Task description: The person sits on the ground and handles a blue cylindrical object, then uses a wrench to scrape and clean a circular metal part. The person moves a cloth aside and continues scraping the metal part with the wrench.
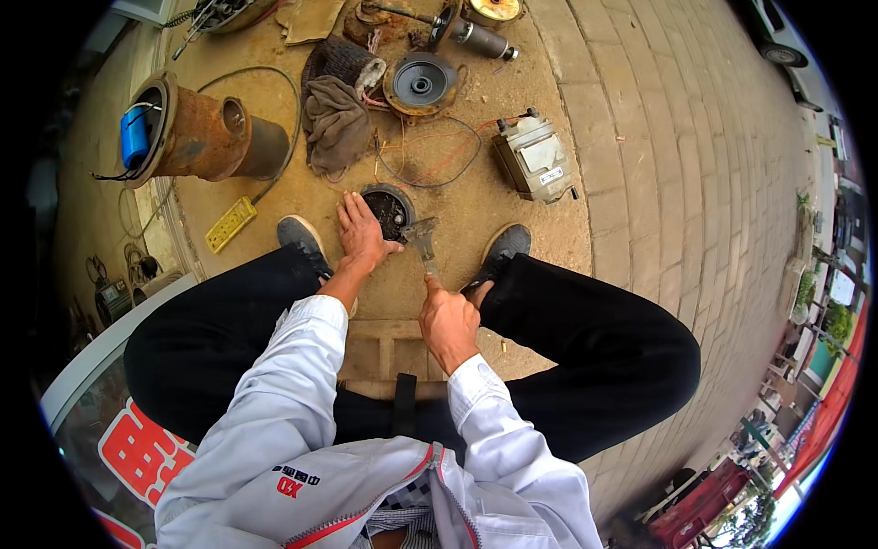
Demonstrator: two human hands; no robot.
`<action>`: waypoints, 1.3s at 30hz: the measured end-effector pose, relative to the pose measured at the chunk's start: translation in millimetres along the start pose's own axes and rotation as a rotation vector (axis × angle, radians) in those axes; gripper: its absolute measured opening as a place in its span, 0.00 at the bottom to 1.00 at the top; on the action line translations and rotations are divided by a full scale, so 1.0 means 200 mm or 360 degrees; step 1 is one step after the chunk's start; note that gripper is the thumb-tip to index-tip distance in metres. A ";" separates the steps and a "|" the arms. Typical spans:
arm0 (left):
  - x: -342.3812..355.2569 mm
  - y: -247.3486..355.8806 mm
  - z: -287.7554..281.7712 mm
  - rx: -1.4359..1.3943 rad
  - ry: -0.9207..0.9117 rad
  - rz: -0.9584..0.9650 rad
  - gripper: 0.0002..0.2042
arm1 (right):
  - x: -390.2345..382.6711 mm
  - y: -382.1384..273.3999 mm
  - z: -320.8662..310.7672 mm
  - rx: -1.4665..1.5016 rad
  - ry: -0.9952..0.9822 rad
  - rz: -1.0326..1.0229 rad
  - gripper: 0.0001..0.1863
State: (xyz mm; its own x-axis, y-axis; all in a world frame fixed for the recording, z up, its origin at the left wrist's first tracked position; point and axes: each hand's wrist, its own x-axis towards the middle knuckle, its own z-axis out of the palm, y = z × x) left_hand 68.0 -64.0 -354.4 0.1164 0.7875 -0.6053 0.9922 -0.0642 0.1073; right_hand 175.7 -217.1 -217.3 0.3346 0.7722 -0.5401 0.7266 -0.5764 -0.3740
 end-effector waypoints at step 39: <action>-0.06 -0.02 0.06 0.0009 -0.0085 -0.0007 0.72 | 0.11 0.02 -0.05 0.0026 0.0105 -0.0036 0.17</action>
State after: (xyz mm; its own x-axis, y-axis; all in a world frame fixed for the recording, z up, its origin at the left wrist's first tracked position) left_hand 63.7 -79.6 -356.7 0.1143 0.7537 -0.6472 0.9929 -0.0646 0.1001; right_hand 192.5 -199.4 -222.9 0.3576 0.8006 -0.4808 0.7244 -0.5628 -0.3982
